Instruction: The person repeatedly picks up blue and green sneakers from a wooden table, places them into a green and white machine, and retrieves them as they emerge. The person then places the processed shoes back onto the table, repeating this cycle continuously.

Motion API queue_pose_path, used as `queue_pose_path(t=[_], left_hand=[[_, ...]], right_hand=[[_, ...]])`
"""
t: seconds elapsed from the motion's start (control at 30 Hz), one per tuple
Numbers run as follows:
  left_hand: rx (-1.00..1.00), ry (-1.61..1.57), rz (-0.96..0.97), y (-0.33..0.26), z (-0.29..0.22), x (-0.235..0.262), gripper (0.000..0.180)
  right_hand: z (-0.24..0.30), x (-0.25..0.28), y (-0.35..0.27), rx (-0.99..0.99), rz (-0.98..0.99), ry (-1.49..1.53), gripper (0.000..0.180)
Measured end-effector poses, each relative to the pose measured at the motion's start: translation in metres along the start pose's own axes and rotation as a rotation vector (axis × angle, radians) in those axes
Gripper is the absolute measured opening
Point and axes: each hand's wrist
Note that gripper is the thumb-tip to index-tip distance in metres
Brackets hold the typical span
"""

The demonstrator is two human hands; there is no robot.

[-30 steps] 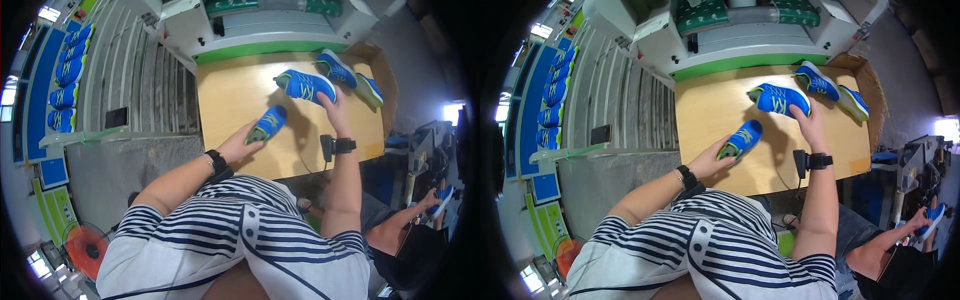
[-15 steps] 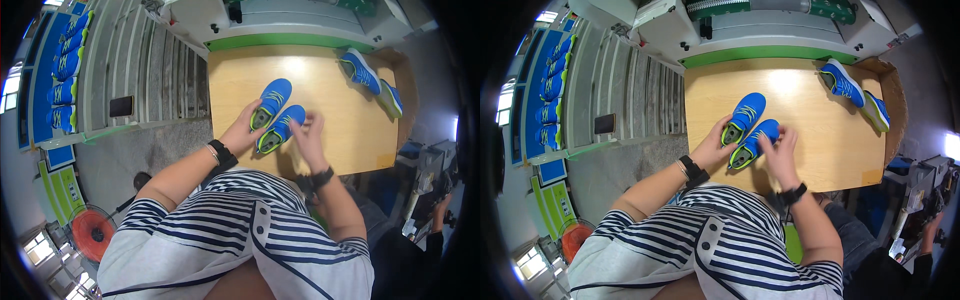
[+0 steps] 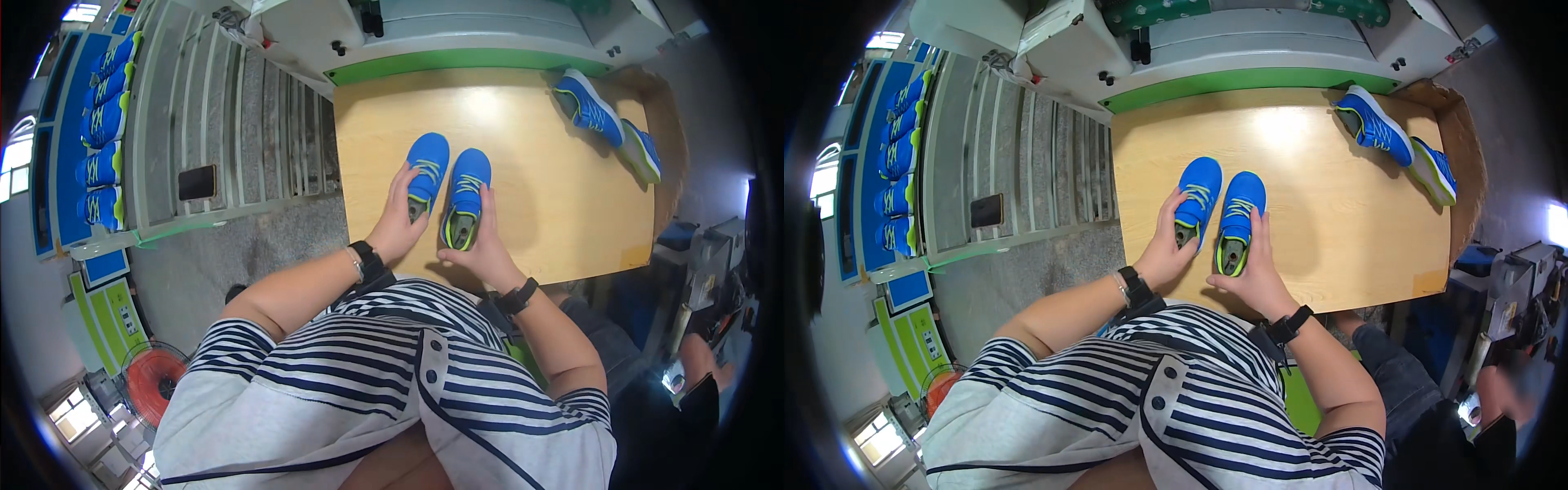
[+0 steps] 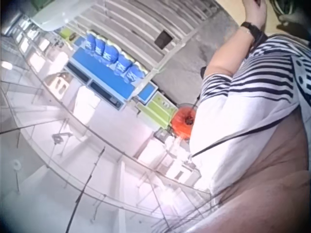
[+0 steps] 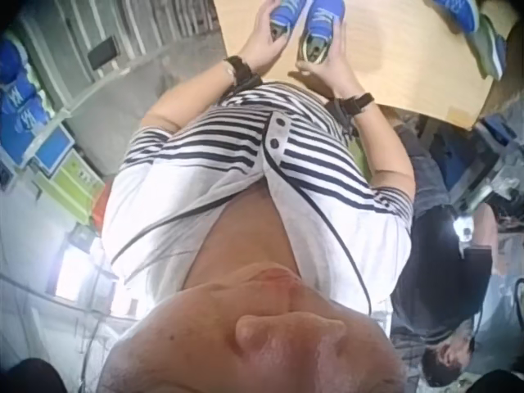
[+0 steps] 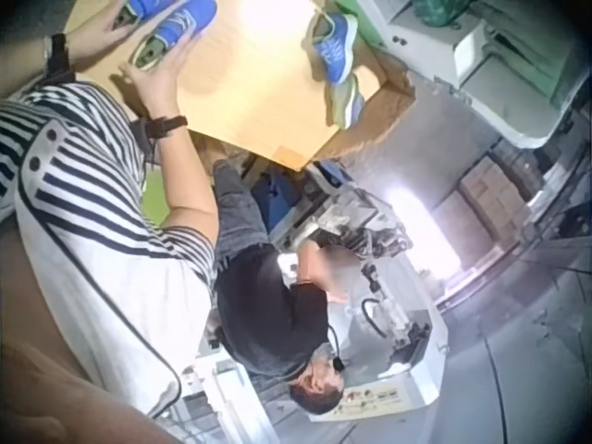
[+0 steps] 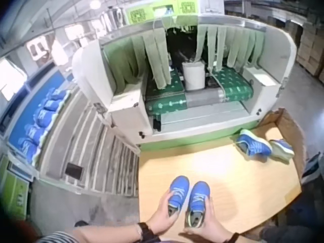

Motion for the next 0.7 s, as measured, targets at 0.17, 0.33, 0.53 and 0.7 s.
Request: queue_pose_path(t=[0.17,0.33,0.53,0.7], left_hand=[[0.021,0.019,-0.036,0.004,-0.005,-0.003,0.081],[0.309,-0.605,-0.056,0.050,-0.078,0.035,0.082],[-0.203,-0.325,-0.264,0.126,-0.205,0.121,0.077],[-0.289,0.287,-0.619,0.269,-0.201,0.190,0.083]], right_hand=[[0.009,-0.002,0.023,0.026,-0.184,-0.086,0.102],[0.057,0.070,0.043,-0.019,-0.408,0.602,0.077],[0.139,0.193,0.094,0.456,-0.783,0.057,0.052],[0.174,0.297,0.199,0.463,-0.872,-0.214,0.047]])
Point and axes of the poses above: each hand's wrist, its own y-axis towards the middle knuckle, its own x-axis out of the back of the hand, z = x × y, and after that the axes turned 11 degrees about z, right-handed
